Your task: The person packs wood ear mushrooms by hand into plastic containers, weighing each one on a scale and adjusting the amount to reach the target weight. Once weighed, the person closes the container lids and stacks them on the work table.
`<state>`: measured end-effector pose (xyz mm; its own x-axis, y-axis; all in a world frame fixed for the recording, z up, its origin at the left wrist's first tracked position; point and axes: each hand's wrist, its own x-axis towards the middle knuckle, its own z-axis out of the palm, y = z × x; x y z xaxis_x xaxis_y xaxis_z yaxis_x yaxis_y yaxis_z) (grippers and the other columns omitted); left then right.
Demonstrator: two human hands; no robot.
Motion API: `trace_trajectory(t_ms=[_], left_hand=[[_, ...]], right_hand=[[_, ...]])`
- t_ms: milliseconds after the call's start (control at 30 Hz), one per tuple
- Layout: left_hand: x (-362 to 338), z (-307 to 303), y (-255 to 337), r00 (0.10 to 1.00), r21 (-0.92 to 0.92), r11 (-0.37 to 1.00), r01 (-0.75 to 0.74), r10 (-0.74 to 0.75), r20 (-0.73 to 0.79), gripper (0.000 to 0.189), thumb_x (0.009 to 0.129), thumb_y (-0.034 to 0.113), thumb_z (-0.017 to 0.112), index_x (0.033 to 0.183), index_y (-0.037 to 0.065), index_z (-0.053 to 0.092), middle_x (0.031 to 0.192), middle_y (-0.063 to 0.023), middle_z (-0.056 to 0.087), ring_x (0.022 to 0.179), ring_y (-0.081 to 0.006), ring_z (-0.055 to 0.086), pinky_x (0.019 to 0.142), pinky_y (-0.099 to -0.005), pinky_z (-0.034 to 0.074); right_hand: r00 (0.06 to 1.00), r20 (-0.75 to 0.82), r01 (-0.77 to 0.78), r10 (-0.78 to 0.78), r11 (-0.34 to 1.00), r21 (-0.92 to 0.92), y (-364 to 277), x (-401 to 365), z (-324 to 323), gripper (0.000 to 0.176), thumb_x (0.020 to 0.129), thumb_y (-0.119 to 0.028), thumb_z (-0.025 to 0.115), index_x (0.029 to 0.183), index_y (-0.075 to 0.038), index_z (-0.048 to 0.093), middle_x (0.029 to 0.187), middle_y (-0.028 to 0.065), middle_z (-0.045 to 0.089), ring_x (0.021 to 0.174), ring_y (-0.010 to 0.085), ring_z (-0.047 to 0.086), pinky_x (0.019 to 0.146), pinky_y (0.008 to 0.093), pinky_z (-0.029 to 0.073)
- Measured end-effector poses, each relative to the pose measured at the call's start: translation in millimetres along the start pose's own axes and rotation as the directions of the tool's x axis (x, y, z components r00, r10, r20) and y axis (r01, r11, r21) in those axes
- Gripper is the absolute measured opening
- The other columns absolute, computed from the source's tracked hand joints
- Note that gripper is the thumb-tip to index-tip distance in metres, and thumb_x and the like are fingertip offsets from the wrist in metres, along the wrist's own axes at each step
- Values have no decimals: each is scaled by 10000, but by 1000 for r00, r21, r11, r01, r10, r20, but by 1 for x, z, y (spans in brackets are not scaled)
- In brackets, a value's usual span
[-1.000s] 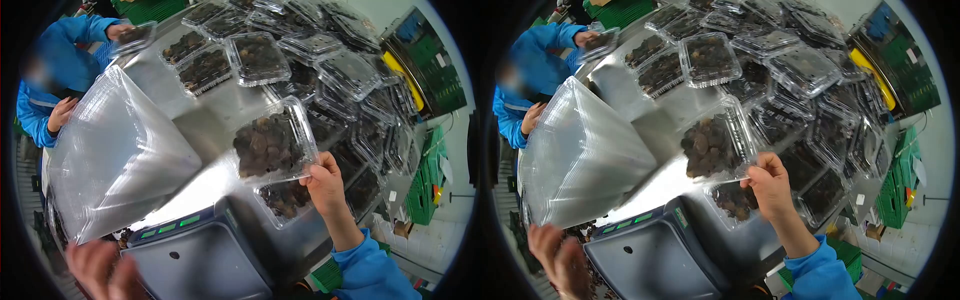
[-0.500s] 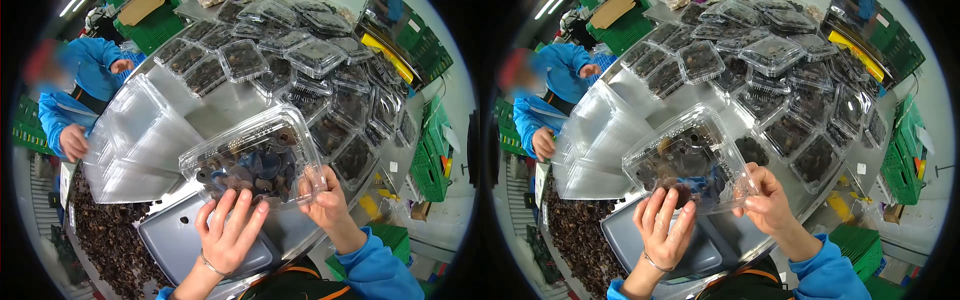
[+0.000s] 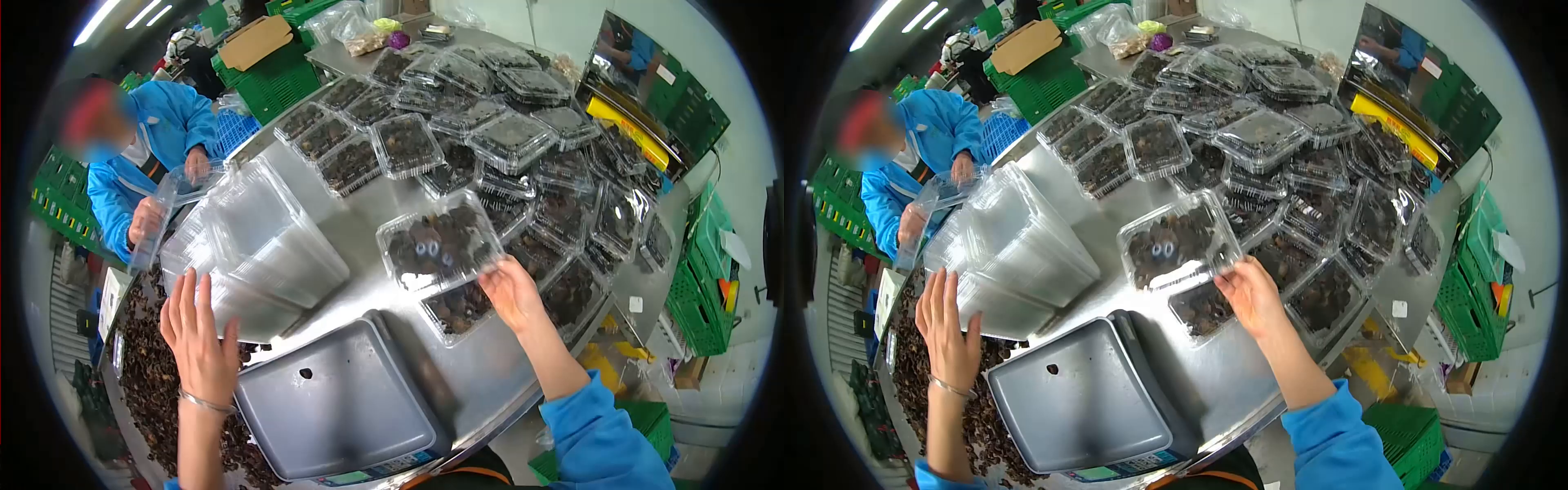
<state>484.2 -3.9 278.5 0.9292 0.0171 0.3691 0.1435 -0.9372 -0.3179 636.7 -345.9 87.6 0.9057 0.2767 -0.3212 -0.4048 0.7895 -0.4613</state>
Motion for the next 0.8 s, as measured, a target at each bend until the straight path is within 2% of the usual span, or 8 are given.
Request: trace_trajectory(t_ms=[67,133,267,500,600,700,767,800], left_hand=[[0,12,-25,1000,14,1000,-25,25,-13,578,763,41,582,1304,10,381,1288,-188,438,1194,-335,416,965,-422,320],[-4,21,-45,939,-179,967,183,-118,323,376,781,64,582,1146,-4,521,1075,-184,559,1004,-314,527,860,-396,390],[20,19,-64,946,-317,944,89,20,325,114,773,12,557,871,-1,614,805,-149,595,798,-305,554,739,-374,408],[43,17,-78,915,-475,873,111,97,392,218,671,-33,630,834,40,506,728,-89,530,742,-269,515,723,-352,388],[39,25,-89,953,-453,884,114,32,302,357,589,37,739,827,42,473,749,-91,475,719,-254,496,661,-336,405],[25,20,-75,983,-404,915,7,-80,-164,319,604,3,721,860,32,532,772,-94,496,739,-257,513,660,-344,431],[-1,-1,-34,875,-343,936,-78,-101,-474,335,627,31,694,942,54,580,847,-87,557,735,-253,547,638,-356,454],[-25,-10,-8,920,-481,865,-144,-62,-387,342,662,63,633,999,57,579,874,-84,571,752,-250,556,625,-355,459]], right_hand=[[988,-146,15,-50,973,-228,1,24,-5,210,847,-34,506,1056,-31,491,953,77,524,957,227,540,799,377,507],[989,-145,-11,-37,948,-318,5,11,0,219,854,-30,497,1073,-28,490,962,77,532,938,220,551,783,374,510],[984,-18,-149,178,763,-629,34,-52,-30,198,871,-38,499,1067,-25,526,947,62,590,822,166,593,730,309,505],[962,-105,-228,250,538,-812,62,-114,2,112,873,-22,512,949,-2,592,883,60,630,781,104,593,720,233,482],[986,152,78,69,613,-786,62,-94,59,104,859,0,518,931,-2,593,866,62,630,776,96,588,708,226,477],[925,381,281,5,667,-690,66,-100,127,119,843,59,467,846,8,575,866,95,603,744,121,580,682,240,477],[790,610,358,59,764,-537,79,-114,142,236,849,38,437,1079,20,485,942,151,578,763,169,588,703,280,493],[784,620,307,43,840,-447,95,-131,160,393,870,-42,431,1248,29,350,1121,187,507,885,201,576,732,324,500]])
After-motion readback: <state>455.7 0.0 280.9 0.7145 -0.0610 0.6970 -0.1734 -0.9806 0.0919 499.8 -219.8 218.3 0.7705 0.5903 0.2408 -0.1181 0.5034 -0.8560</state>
